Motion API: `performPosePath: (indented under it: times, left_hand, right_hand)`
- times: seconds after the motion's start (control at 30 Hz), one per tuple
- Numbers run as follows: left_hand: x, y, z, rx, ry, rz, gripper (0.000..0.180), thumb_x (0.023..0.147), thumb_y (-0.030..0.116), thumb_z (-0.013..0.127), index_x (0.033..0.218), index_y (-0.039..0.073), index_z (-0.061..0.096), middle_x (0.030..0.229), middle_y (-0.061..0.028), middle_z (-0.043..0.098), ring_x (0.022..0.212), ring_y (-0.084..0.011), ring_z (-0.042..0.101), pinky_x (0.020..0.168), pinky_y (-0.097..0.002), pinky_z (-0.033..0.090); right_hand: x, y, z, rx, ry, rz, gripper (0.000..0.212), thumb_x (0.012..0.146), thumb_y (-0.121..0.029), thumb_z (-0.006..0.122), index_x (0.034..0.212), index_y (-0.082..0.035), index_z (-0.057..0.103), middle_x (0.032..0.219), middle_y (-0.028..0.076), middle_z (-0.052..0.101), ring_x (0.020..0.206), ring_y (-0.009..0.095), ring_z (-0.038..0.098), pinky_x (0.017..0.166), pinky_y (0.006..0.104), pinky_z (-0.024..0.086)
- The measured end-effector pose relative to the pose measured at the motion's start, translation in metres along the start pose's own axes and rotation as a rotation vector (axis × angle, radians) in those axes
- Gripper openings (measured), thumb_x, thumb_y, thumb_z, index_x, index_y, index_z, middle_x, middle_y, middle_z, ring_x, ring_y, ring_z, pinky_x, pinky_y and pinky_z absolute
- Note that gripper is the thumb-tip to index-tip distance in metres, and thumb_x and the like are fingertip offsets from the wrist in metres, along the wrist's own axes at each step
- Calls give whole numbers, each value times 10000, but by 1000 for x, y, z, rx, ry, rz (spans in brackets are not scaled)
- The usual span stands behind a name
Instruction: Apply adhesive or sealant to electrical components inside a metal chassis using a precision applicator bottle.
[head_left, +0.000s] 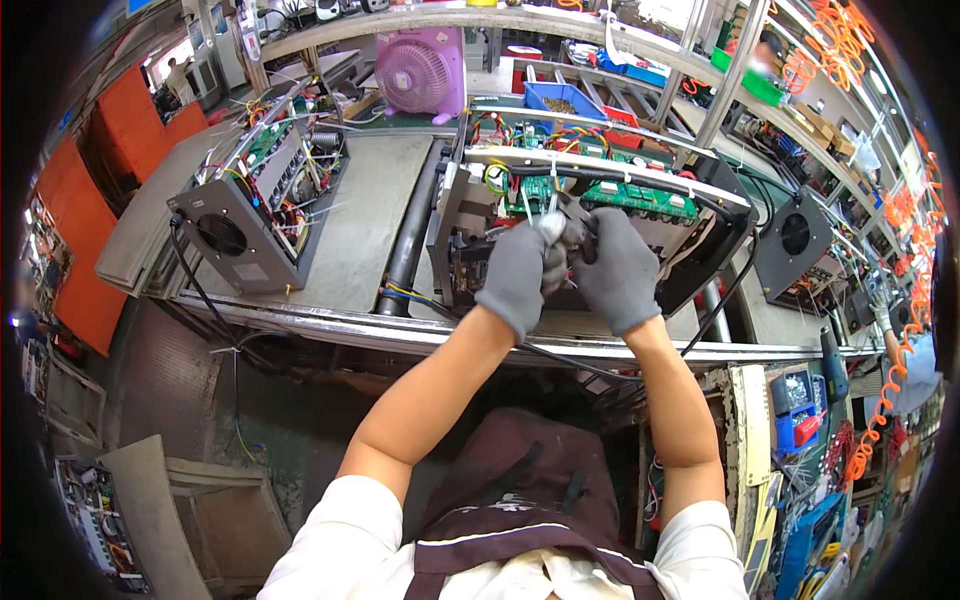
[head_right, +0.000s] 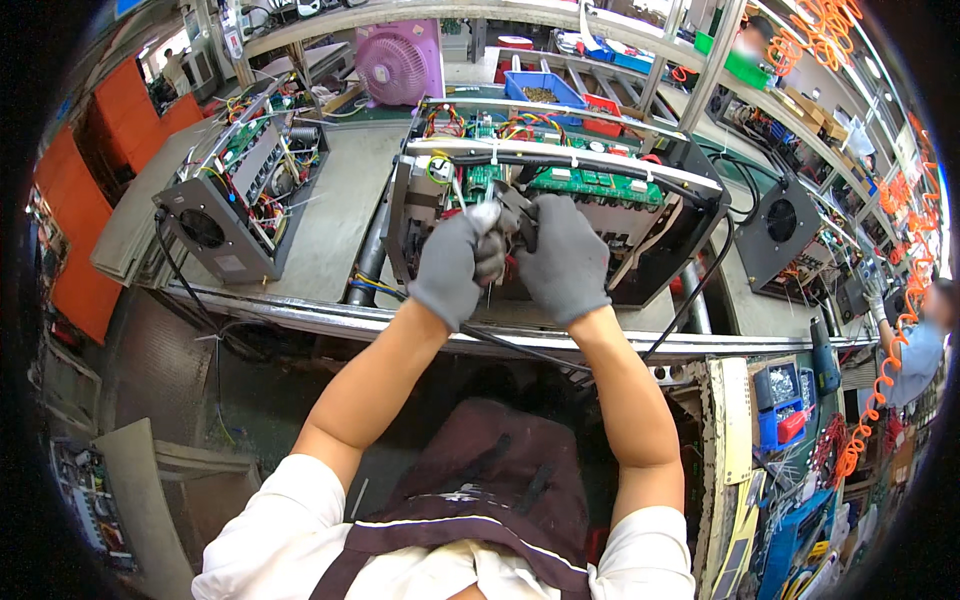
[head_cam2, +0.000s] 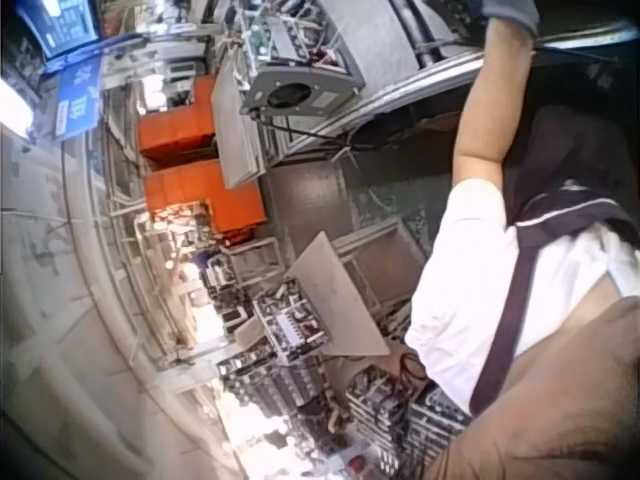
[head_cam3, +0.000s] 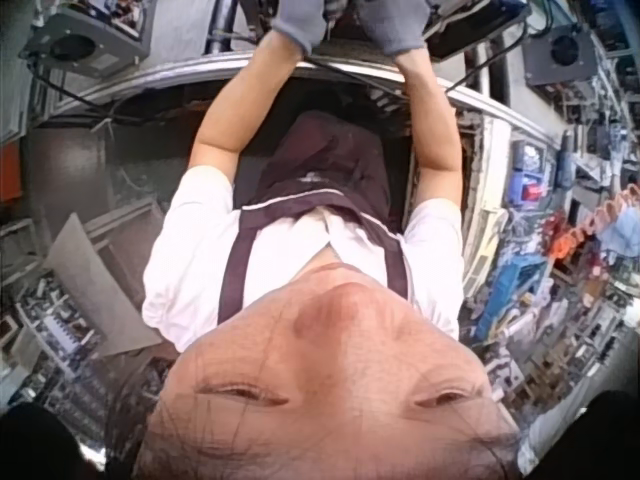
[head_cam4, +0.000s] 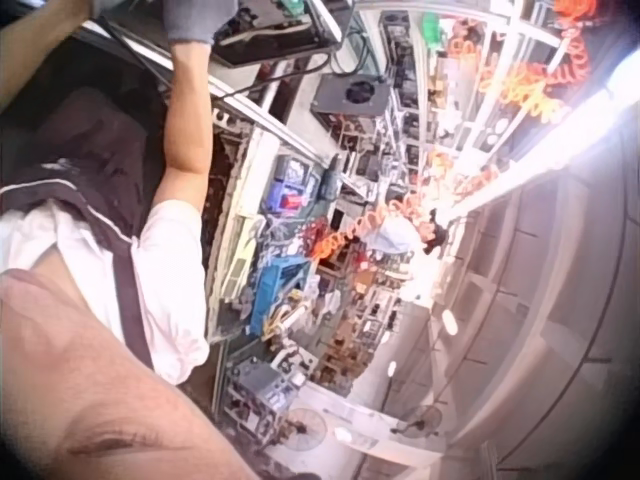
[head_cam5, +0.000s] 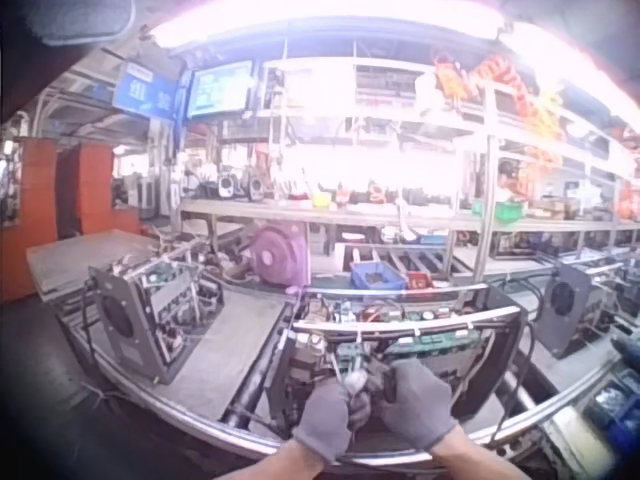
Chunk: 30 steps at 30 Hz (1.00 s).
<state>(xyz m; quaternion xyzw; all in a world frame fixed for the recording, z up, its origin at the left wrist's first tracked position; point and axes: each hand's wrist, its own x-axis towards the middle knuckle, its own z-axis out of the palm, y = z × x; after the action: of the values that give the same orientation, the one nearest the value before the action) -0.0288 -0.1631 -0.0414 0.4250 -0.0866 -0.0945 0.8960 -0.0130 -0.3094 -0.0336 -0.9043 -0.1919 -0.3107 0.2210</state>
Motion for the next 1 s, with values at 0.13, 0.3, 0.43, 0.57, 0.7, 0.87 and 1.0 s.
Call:
performPosePath:
  times: [0.13,0.3,0.43,0.57,0.7,0.87,1.0]
  left_hand:
    - [-41,-51,-9,200,280,58,247,972,223,442,1028,43,602,591,47,451,498,-37,394,414,-204,278]
    - [-42,-105,-54,-117,430,-201,205,942,166,450,1025,53,600,564,81,347,435,-34,285,383,-222,233]
    - [-20,-121,-37,-132,396,-391,239,950,305,523,1006,90,608,541,103,272,415,-39,221,390,-232,198]
    - [6,-131,-31,-386,146,-489,335,962,426,528,1025,101,576,539,87,218,427,-53,203,388,-228,177]
    - [26,-135,-22,-511,126,-429,245,988,348,496,960,110,550,534,73,204,417,-65,189,376,-234,185]
    - [26,-140,-35,-561,106,-448,156,973,248,483,873,141,537,528,95,245,404,-58,209,379,-232,184]
    - [19,-143,-37,-417,164,-421,145,971,239,497,950,100,535,574,69,289,451,-64,253,390,-232,204]
  right_hand:
    - [-42,38,-2,23,122,23,444,680,-117,738,1070,-80,530,925,125,568,845,331,599,702,426,479]
    - [-74,85,8,-308,-42,-38,437,641,-147,757,1011,-64,539,880,133,562,823,325,572,681,436,469]
    - [-80,100,22,-456,-262,-1,451,582,-231,786,942,-79,560,901,123,560,860,302,569,697,421,476]
    - [-73,100,38,-455,-329,-94,400,604,-222,756,927,-78,570,898,122,559,865,303,568,701,417,478]
    - [-69,99,50,-406,-284,-200,356,623,-177,702,933,-56,574,902,149,561,847,320,566,702,426,469]
    - [-76,104,59,-311,-238,-156,353,641,-236,710,927,-77,578,883,131,553,843,310,566,709,426,465]
    - [-77,105,55,-224,-194,-119,319,652,-225,692,906,-75,572,865,135,543,826,320,563,712,434,463]
